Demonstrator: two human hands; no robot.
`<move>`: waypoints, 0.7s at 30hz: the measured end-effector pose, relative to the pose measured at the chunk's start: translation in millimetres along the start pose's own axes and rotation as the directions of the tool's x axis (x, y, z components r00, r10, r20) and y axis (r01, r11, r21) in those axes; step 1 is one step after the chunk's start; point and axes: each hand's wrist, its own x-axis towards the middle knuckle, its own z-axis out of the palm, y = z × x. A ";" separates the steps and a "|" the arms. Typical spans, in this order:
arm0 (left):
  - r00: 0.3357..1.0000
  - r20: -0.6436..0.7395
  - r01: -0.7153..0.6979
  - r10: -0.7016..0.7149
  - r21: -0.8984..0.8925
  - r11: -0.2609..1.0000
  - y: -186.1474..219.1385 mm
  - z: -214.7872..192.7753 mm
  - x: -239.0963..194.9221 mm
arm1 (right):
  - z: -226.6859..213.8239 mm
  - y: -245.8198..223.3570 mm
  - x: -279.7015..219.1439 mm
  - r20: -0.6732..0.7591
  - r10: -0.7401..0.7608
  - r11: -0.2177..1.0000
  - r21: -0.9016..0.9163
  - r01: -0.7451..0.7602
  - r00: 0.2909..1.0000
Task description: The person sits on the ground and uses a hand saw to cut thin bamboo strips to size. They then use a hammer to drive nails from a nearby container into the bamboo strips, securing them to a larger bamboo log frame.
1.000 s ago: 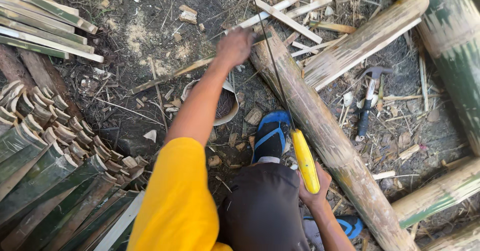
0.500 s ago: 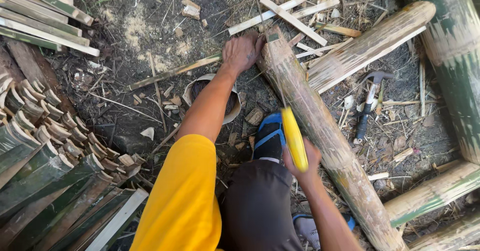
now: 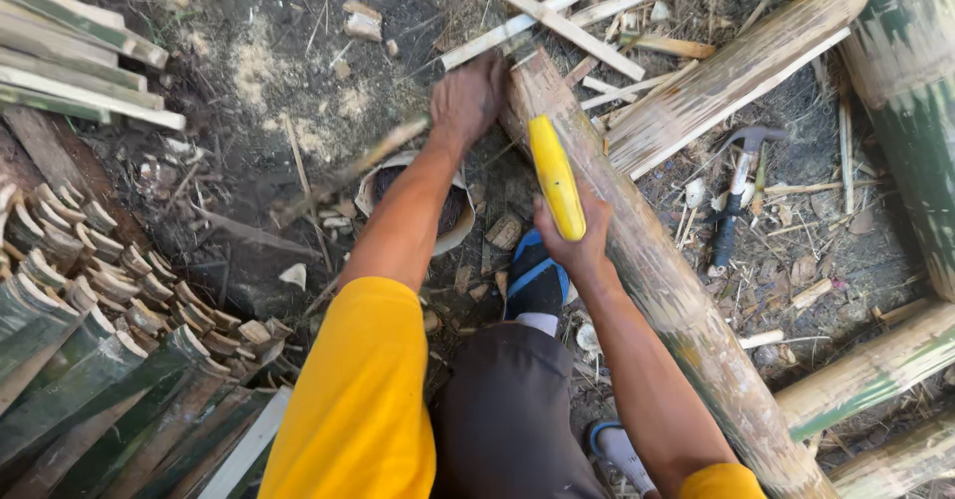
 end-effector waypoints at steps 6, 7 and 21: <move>0.999 0.028 0.031 -0.032 0.059 0.998 5.9 -4.4 -2.9 | -41.8 -35.5 6.0 0.000 0.025 1.000 0.003 -0.025 1.000; 0.998 0.040 0.043 -0.046 0.057 0.997 7.8 -1.1 -5.7 | -52.7 -30.0 -6.2 0.013 0.006 1.000 0.005 -0.006 1.000; 0.939 0.130 -0.336 0.317 0.163 0.928 20.3 -69.2 -23.7 | -259.7 136.0 -106.4 -0.550 -0.060 0.822 -0.501 -0.272 0.833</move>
